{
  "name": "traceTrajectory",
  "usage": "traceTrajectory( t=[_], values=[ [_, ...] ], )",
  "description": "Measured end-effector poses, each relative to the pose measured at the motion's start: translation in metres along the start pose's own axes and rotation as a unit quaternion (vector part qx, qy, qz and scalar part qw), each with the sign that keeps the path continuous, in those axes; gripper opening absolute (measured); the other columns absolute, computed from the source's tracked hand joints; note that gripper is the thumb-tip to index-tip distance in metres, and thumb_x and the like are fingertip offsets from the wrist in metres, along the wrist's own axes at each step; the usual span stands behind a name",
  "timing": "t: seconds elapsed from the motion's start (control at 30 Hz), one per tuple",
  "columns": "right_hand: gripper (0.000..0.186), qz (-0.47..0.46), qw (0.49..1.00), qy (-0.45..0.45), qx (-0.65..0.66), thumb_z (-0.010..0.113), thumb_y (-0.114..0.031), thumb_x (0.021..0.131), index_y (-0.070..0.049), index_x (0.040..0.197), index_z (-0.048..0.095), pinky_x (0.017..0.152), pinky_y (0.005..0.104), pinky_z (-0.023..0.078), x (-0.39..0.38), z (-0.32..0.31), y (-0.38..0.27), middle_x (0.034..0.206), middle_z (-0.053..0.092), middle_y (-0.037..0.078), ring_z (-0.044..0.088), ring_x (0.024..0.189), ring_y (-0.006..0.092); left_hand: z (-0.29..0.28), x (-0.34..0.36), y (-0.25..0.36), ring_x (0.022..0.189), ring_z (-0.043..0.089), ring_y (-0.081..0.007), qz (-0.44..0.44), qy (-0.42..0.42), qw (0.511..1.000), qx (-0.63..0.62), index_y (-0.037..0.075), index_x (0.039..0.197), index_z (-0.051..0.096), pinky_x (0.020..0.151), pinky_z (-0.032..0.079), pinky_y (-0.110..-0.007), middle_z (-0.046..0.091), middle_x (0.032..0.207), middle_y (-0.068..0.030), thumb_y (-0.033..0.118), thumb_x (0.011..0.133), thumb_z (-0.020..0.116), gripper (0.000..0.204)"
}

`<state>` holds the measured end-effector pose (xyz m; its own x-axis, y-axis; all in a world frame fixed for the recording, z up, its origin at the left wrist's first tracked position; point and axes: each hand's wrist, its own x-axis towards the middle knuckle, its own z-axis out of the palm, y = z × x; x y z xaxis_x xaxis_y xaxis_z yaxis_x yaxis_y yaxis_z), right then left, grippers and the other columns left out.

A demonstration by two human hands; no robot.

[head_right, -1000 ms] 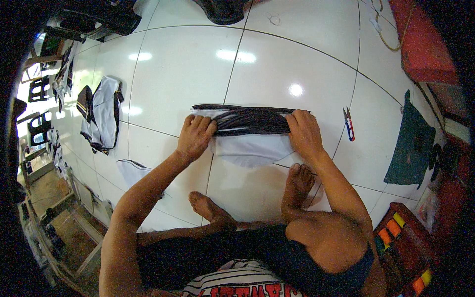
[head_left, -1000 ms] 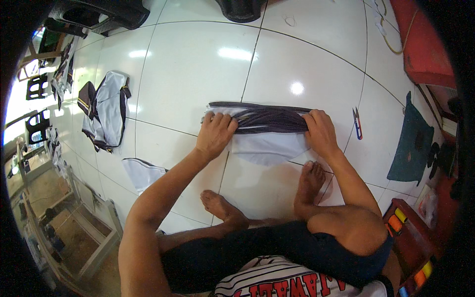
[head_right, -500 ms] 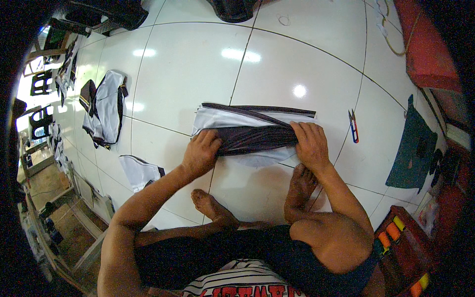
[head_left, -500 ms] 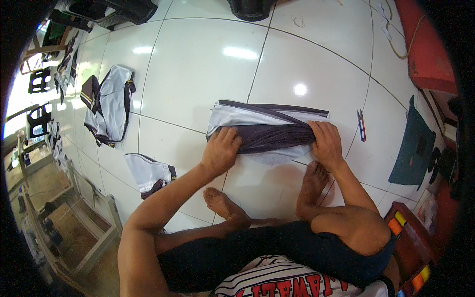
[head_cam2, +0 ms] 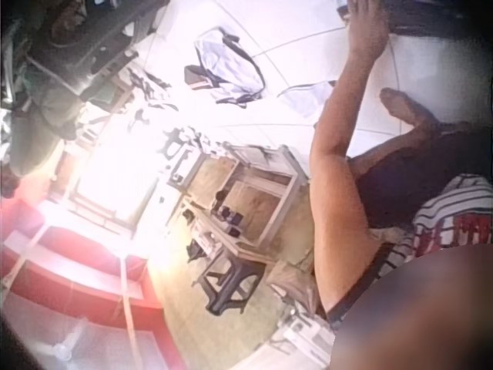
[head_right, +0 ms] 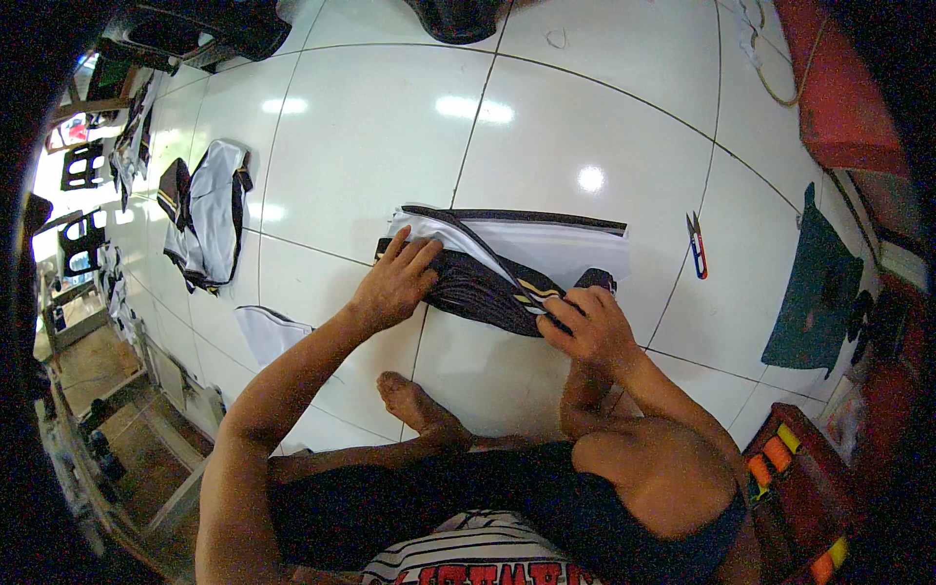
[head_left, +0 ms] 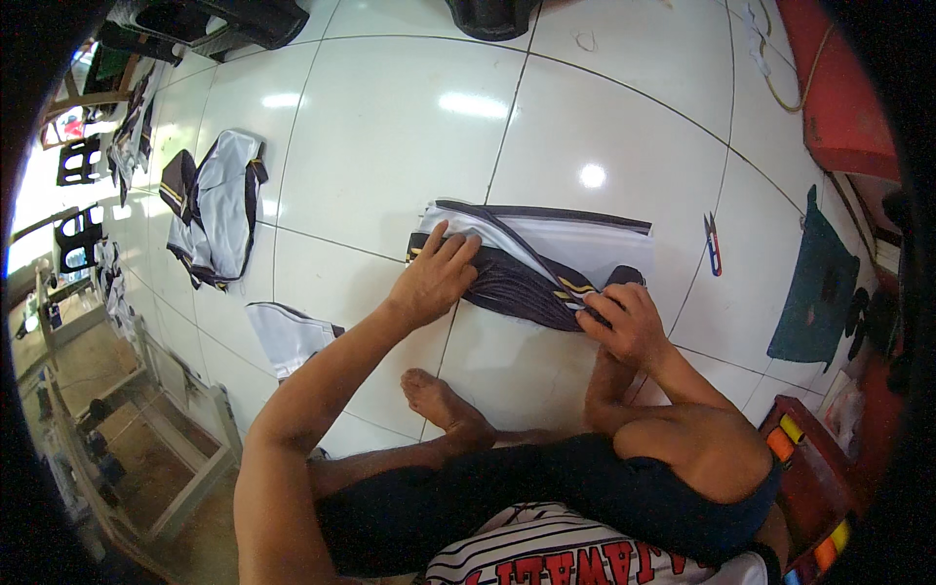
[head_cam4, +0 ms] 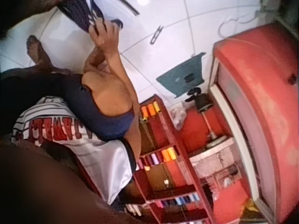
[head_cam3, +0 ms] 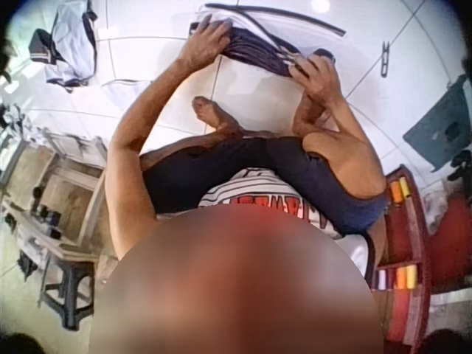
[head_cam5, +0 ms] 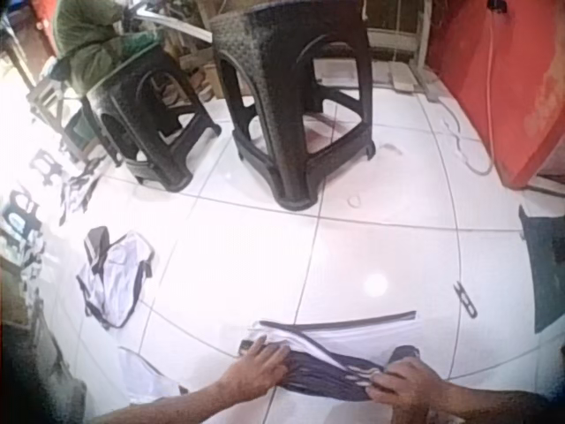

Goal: The person sits on the floor and uses scissors to cut a long strip of fabric from a larger piece of dark fabric with yellow stripes. The person repeatedly cuts and separates the strip from the main piece.

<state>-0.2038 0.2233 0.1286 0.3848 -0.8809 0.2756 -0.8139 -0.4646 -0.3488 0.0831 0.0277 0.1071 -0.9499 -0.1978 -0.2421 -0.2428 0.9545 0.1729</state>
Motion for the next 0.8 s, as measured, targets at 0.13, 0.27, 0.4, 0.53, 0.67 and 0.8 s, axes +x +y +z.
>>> traceTrajectory(
  t=[0.13,0.27,0.4,0.53,0.67,0.8],
  values=[
    [0.024,-0.075,0.996,-0.020,0.035,0.068,-0.018,0.076,-0.015,0.100,0.068,0.088,0.0412,0.047,0.012,-0.005,-0.014,0.119,0.064,0.002,0.056,0.106,0.0243,-0.007,0.004,0.006,0.153,0.021,-0.0303,0.036,0.012,0.999,0.008,0.012,0.078,0.070,0.125,0.014,-0.057,0.028,0.164,-0.0103,0.018,0.088,0.064,0.013],
    [0.022,-0.165,0.984,-0.037,0.051,0.066,-0.021,0.077,-0.016,0.098,0.068,0.093,0.0387,0.044,0.030,-0.015,-0.023,0.121,0.064,0.000,0.054,0.110,0.0223,-0.005,0.019,0.006,0.149,0.030,-0.0279,0.094,-0.053,0.993,0.037,0.013,0.085,0.073,0.126,0.011,-0.058,0.050,0.146,-0.0106,0.017,0.087,0.063,0.011],
    [0.023,-0.169,0.984,-0.030,0.046,0.065,-0.022,0.076,-0.016,0.098,0.067,0.092,0.0395,0.044,0.036,-0.025,-0.021,0.119,0.063,0.001,0.055,0.108,0.0225,-0.002,0.003,0.008,0.124,0.053,-0.0261,0.091,-0.042,0.995,-0.008,0.011,0.094,0.073,0.124,0.019,-0.055,0.060,0.113,-0.0112,0.015,0.087,0.062,0.013],
    [0.024,-0.123,0.989,-0.027,0.077,0.069,-0.012,0.075,-0.012,0.098,0.069,0.083,0.0391,0.048,0.030,-0.033,-0.015,0.114,0.065,0.005,0.056,0.096,0.0229,-0.004,-0.028,0.016,0.104,0.059,-0.0263,0.028,0.006,0.997,-0.073,0.008,0.094,0.070,0.118,0.031,-0.050,0.056,0.106,-0.0115,0.010,0.085,0.061,0.012],
    [0.037,-0.019,0.992,-0.033,0.119,0.071,-0.007,0.069,-0.009,0.105,0.066,0.076,0.0424,0.050,0.025,-0.043,-0.008,0.111,0.062,0.011,0.057,0.093,0.0279,-0.009,-0.046,0.024,0.106,0.059,-0.0285,-0.044,-0.017,0.986,-0.159,0.007,0.092,0.064,0.105,0.042,-0.050,0.058,0.103,-0.0098,0.006,0.079,0.066,0.014],
    [0.055,0.126,0.977,-0.076,0.153,0.067,0.006,0.064,-0.003,0.118,0.061,0.081,0.0438,0.052,0.025,-0.052,-0.003,0.110,0.063,0.013,0.059,0.096,0.0325,-0.016,-0.050,0.020,0.101,0.062,-0.0310,-0.032,0.062,0.976,-0.204,0.006,0.095,0.059,0.090,0.050,-0.049,0.058,0.100,-0.0101,0.003,0.070,0.071,0.028]
  ],
)
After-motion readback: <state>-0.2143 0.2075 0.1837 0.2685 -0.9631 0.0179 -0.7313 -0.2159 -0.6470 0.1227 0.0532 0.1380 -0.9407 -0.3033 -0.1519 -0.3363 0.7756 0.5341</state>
